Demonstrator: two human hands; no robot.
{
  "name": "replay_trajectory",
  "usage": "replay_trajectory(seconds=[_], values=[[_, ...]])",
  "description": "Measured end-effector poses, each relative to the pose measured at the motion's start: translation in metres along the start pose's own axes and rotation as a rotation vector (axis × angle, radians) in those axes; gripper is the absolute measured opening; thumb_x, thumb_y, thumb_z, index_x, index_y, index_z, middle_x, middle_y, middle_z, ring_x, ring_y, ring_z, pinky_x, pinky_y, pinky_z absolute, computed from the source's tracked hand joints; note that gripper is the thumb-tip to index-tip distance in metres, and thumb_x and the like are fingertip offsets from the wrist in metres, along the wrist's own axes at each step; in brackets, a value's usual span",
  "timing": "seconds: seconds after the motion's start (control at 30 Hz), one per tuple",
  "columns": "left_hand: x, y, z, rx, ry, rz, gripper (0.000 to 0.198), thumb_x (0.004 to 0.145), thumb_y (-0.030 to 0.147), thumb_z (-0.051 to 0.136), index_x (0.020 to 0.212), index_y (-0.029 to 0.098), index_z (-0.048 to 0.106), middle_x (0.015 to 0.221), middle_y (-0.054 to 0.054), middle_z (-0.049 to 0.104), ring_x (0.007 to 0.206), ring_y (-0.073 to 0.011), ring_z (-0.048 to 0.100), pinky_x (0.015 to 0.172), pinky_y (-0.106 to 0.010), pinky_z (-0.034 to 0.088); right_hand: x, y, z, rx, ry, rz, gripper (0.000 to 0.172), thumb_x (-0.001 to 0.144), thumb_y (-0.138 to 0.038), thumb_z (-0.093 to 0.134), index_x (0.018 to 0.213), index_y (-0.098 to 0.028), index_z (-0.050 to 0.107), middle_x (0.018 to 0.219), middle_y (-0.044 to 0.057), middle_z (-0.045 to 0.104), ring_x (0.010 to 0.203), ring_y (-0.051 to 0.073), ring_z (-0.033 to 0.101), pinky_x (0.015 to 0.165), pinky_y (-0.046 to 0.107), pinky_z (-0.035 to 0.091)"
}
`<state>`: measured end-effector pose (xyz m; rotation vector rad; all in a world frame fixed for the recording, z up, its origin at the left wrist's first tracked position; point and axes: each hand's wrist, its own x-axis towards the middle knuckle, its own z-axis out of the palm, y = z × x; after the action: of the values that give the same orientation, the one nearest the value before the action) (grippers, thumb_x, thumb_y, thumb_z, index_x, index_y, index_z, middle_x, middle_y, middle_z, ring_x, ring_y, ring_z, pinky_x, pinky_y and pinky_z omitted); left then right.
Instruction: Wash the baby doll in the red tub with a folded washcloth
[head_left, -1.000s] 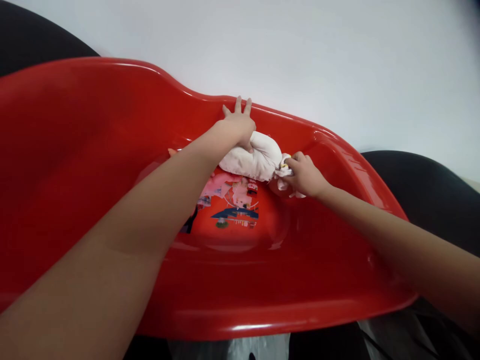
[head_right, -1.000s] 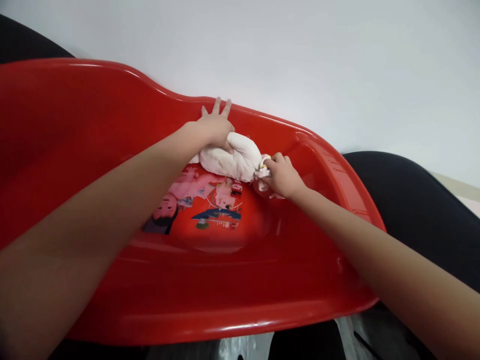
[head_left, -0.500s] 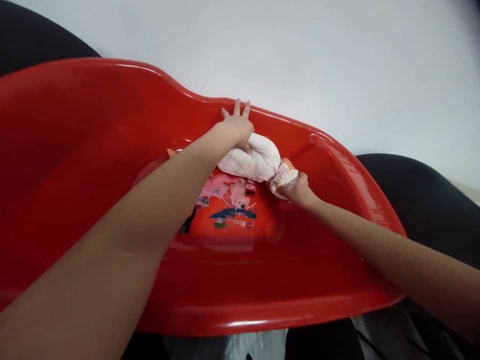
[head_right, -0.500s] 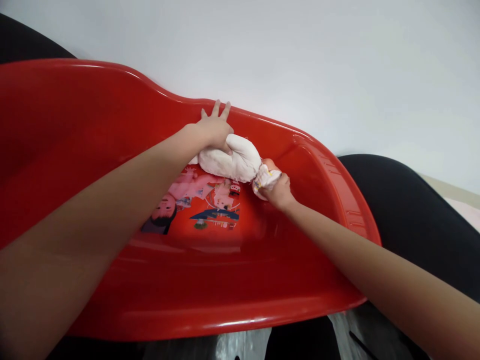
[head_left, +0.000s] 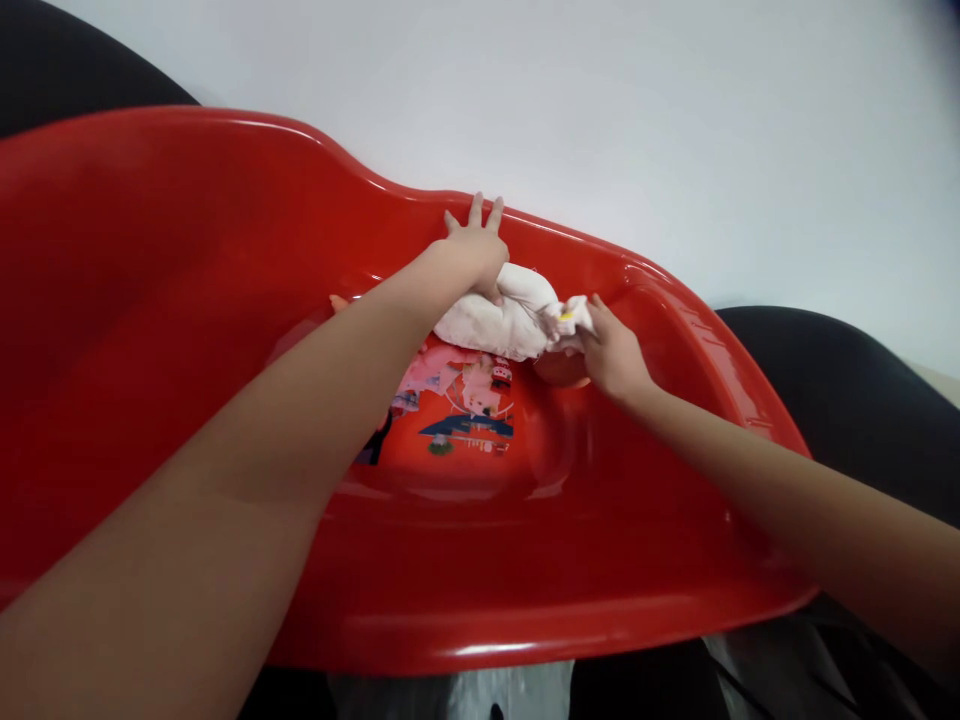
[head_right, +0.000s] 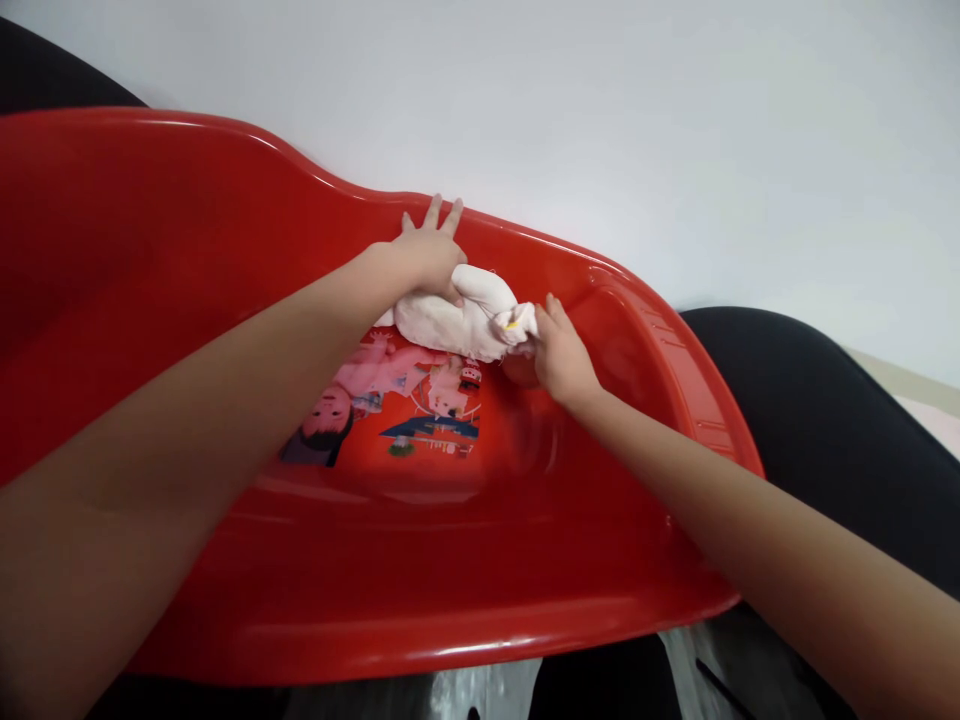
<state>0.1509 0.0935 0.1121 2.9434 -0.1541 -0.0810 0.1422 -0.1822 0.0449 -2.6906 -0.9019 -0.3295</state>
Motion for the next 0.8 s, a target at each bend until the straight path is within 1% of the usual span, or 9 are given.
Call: replay_trajectory(seconds=[0.07,0.1,0.2,0.3,0.37,0.47,0.63,0.7,0.8], values=[[0.002,-0.001,0.001,-0.004,0.0,-0.005,0.085,0.068,0.064,0.082,0.142,0.025,0.065,0.176,0.002,-0.012,0.149,-0.0553,-0.028,0.119,-0.073,-0.01,0.002,-0.003,0.006,-0.105,-0.041,-0.131,0.055,0.103,-0.035,0.039,0.151,-0.009,0.049,0.162,0.025,0.039,0.154,0.041,0.032,0.119,0.062,0.039],[0.003,-0.001,0.002,-0.008,0.002,-0.008,0.084,0.068,0.064,0.082,0.142,0.026,0.066,0.176,0.003,-0.012,0.15,-0.0553,-0.028,0.119,-0.073,-0.01,0.0,-0.003,0.009,-0.149,-0.076,-0.19,0.057,0.102,-0.031,0.041,0.153,-0.006,0.047,0.164,0.026,0.035,0.156,0.041,0.026,0.123,0.064,0.033],[0.004,0.0,0.002,-0.004,0.0,-0.02,0.081,0.07,0.062,0.081,0.141,0.025,0.067,0.176,0.005,-0.013,0.15,-0.056,-0.027,0.12,-0.074,-0.007,-0.01,-0.001,0.019,-0.291,-0.176,-0.36,0.06,0.1,-0.015,0.035,0.158,0.0,0.037,0.164,0.028,0.035,0.158,0.04,0.018,0.125,0.067,0.028],[0.001,0.002,0.0,0.015,-0.006,-0.022,0.081,0.071,0.06,0.081,0.143,0.024,0.066,0.175,0.004,-0.015,0.15,-0.0553,-0.027,0.12,-0.073,-0.007,-0.022,0.003,0.02,-0.402,-0.245,-0.483,0.061,0.097,-0.007,0.032,0.157,0.005,0.036,0.162,0.029,0.035,0.157,0.041,0.014,0.125,0.067,0.028],[-0.002,0.003,-0.001,-0.001,-0.002,-0.02,0.083,0.07,0.059,0.082,0.144,0.023,0.065,0.175,0.003,-0.017,0.15,-0.054,-0.029,0.12,-0.072,-0.009,-0.029,0.007,0.018,-0.452,-0.277,-0.555,0.059,0.097,-0.006,0.033,0.154,0.008,0.04,0.161,0.032,0.034,0.156,0.043,0.016,0.125,0.066,0.028],[-0.004,0.003,-0.002,-0.044,0.003,-0.023,0.084,0.068,0.058,0.084,0.142,0.023,0.066,0.175,0.004,-0.018,0.149,-0.0524,-0.032,0.12,-0.071,-0.011,-0.037,0.015,0.016,-0.486,-0.31,-0.647,0.056,0.097,-0.006,0.034,0.151,0.006,0.046,0.161,0.031,0.034,0.155,0.042,0.023,0.124,0.064,0.032],[0.003,0.001,0.001,-0.032,0.003,-0.039,0.079,0.067,0.055,0.086,0.139,0.027,0.069,0.174,0.008,-0.016,0.15,-0.0514,-0.031,0.121,-0.073,-0.009,-0.039,0.019,0.023,-0.454,-0.521,-0.828,0.051,0.097,-0.005,0.036,0.143,0.002,0.058,0.151,0.027,0.052,0.143,0.035,0.052,0.115,0.053,0.049],[0.004,0.0,0.002,-0.042,0.008,-0.032,0.079,0.066,0.051,0.088,0.138,0.028,0.069,0.174,0.008,-0.016,0.15,-0.0521,-0.031,0.12,-0.074,-0.009,-0.032,0.014,0.03,-0.416,-0.506,-0.835,0.05,0.099,-0.007,0.036,0.144,-0.001,0.058,0.149,0.025,0.055,0.141,0.033,0.055,0.114,0.051,0.051],[0.002,0.0,0.002,-0.02,-0.005,-0.018,0.079,0.066,0.046,0.089,0.14,0.026,0.068,0.174,0.006,-0.018,0.15,-0.0533,-0.029,0.12,-0.074,-0.008,-0.018,0.001,0.04,-0.414,-0.441,-0.825,0.049,0.102,-0.009,0.034,0.146,-0.005,0.057,0.15,0.024,0.055,0.143,0.031,0.052,0.116,0.051,0.048]])
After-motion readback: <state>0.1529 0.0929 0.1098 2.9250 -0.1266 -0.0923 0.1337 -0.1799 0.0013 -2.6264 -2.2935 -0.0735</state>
